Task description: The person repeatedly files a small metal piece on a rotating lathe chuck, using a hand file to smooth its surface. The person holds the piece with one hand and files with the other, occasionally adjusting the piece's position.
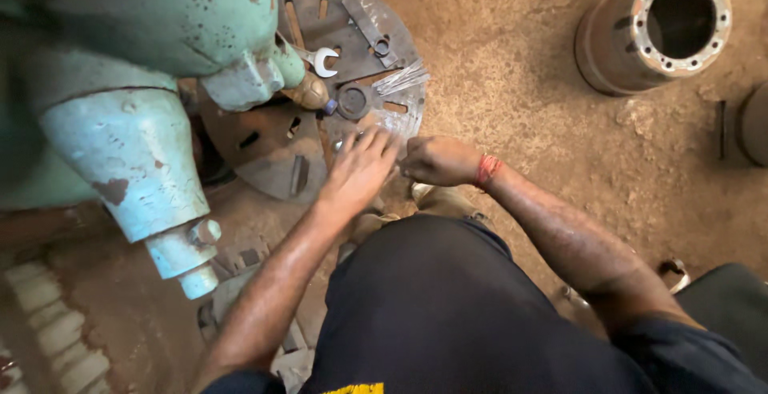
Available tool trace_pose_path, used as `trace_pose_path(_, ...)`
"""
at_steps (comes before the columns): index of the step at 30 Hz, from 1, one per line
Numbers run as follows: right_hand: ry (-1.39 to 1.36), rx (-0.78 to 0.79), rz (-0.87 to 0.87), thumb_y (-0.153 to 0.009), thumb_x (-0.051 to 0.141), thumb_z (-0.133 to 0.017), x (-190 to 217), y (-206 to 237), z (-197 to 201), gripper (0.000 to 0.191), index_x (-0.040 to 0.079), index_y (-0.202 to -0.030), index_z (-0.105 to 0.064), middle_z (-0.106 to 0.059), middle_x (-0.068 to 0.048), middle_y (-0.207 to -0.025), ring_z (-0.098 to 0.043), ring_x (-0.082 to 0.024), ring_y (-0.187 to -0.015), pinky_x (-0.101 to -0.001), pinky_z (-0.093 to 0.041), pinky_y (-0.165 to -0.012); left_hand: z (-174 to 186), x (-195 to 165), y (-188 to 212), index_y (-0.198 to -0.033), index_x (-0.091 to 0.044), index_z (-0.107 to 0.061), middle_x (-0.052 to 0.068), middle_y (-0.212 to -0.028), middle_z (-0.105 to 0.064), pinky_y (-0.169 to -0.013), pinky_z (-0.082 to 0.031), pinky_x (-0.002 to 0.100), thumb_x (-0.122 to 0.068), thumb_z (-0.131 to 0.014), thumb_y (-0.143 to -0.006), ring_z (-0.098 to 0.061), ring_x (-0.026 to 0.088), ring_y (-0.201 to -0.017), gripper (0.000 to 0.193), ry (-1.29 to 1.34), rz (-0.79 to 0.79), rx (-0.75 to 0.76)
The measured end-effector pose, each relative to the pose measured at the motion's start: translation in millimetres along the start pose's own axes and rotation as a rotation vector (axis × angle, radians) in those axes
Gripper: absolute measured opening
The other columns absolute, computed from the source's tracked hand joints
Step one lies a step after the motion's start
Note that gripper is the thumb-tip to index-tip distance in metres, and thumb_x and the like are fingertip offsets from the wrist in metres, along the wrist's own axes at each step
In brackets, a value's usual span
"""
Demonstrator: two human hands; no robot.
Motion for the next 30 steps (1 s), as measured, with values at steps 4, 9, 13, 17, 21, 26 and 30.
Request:
trace_pose_path(4, 0.238, -0.151, -0.119, -0.086, 0.022, -0.07, -1.5, -0.4, 24.1, 0.022, 0.012, -0.104, -0.078, -0.07, -0.014, -0.1, -0.069, -0.034, -0.093, -0.0448, -0.055, -0.08, -58.3, 20.2, 12.4, -0.089, -0.01, -0.072, 0.01, -0.086, -0.075, -0.081, -0.057, 0.043, -0.01, -0.066, -0.083, -0.074, 0.026, -0.086, 0.008, -0.029, 0.043, 0.354)
trace_pose_path(9, 0.149, -0.488, -0.287, -0.09, 0.023, -0.074, -9.2, 14.5, 38.5, 0.022, 0.011, -0.109, -0.076, -0.07, -0.015, -0.108, -0.069, -0.034, -0.095, -0.0432, -0.057, -0.084, -88.6, 31.2, 35.8, -0.081, -0.008, -0.071, 0.013, -0.074, -0.073, -0.072, -0.057, 0.042, -0.01, -0.066, -0.078, -0.075, 0.028, -0.072, 0.006, -0.013, 0.163, 0.202)
trace_pose_path(13, 0.328, -0.545, 0.032, -0.092, 0.009, -0.07, 28.7, 4.9, -6.1, 0.034, 0.003, -0.126, -0.068, -0.065, -0.018, -0.124, -0.063, -0.038, -0.112, -0.0459, -0.053, -0.095, -120.0, 29.0, 49.5, -0.079, -0.008, -0.072, 0.016, -0.073, -0.073, -0.068, -0.057, 0.045, -0.012, -0.067, -0.08, -0.074, 0.031, -0.069, 0.006, 0.082, 0.305, 0.239)
trace_pose_path(17, 0.44, -0.438, 0.06, -0.082, 0.006, -0.065, 19.5, 3.0, -29.2, 0.049, -0.003, -0.13, -0.064, -0.061, -0.018, -0.124, -0.058, -0.036, -0.113, -0.046, -0.05, -0.098, -125.4, 26.0, 50.3, -0.078, -0.006, -0.072, 0.018, -0.073, -0.073, -0.068, -0.058, 0.045, -0.009, -0.066, -0.079, -0.074, 0.032, -0.069, 0.007, 0.046, 0.286, 0.229)
trace_pose_path(21, 0.511, -0.493, -0.02, -0.087, 0.011, -0.064, 9.7, 5.2, -26.8, 0.043, -0.001, -0.128, -0.066, -0.06, -0.015, -0.115, -0.058, -0.033, -0.107, -0.0439, -0.049, -0.092, -124.6, 31.3, 49.3, -0.079, -0.006, -0.073, 0.016, -0.07, -0.073, -0.069, -0.058, 0.046, -0.009, -0.066, -0.077, -0.074, 0.033, -0.067, 0.008, 0.048, 0.298, 0.26)
trace_pose_path(26, 0.567, -0.474, 0.003, -0.085, 0.014, -0.063, 18.3, -3.3, -33.8, 0.035, 0.005, -0.118, -0.069, -0.059, -0.011, -0.105, -0.059, -0.029, -0.103, -0.0468, -0.049, -0.094, -122.0, 25.5, 47.6, -0.079, -0.006, -0.073, 0.015, -0.07, -0.073, -0.07, -0.057, 0.044, -0.009, -0.066, -0.08, -0.074, 0.029, -0.068, 0.008, -0.007, 0.237, 0.269)
trace_pose_path(30, 0.553, -0.398, -0.148, -0.095, 0.016, -0.063, 3.4, -10.7, -20.0, 0.024, 0.006, -0.115, -0.07, -0.06, -0.012, -0.107, -0.059, -0.03, -0.104, -0.0429, -0.048, -0.089, -120.6, 22.2, 47.0, -0.075, -0.007, -0.073, 0.014, -0.071, -0.073, -0.074, -0.058, 0.042, -0.009, -0.066, -0.076, -0.074, 0.027, -0.071, 0.007, -0.031, 0.202, 0.23)
Point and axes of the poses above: each hand's wrist, its own y-axis away from the middle knuckle, its own z-axis out of the back of the hand, x = y × z, the point moved 9 cm from there along -y, towards the middle knuckle
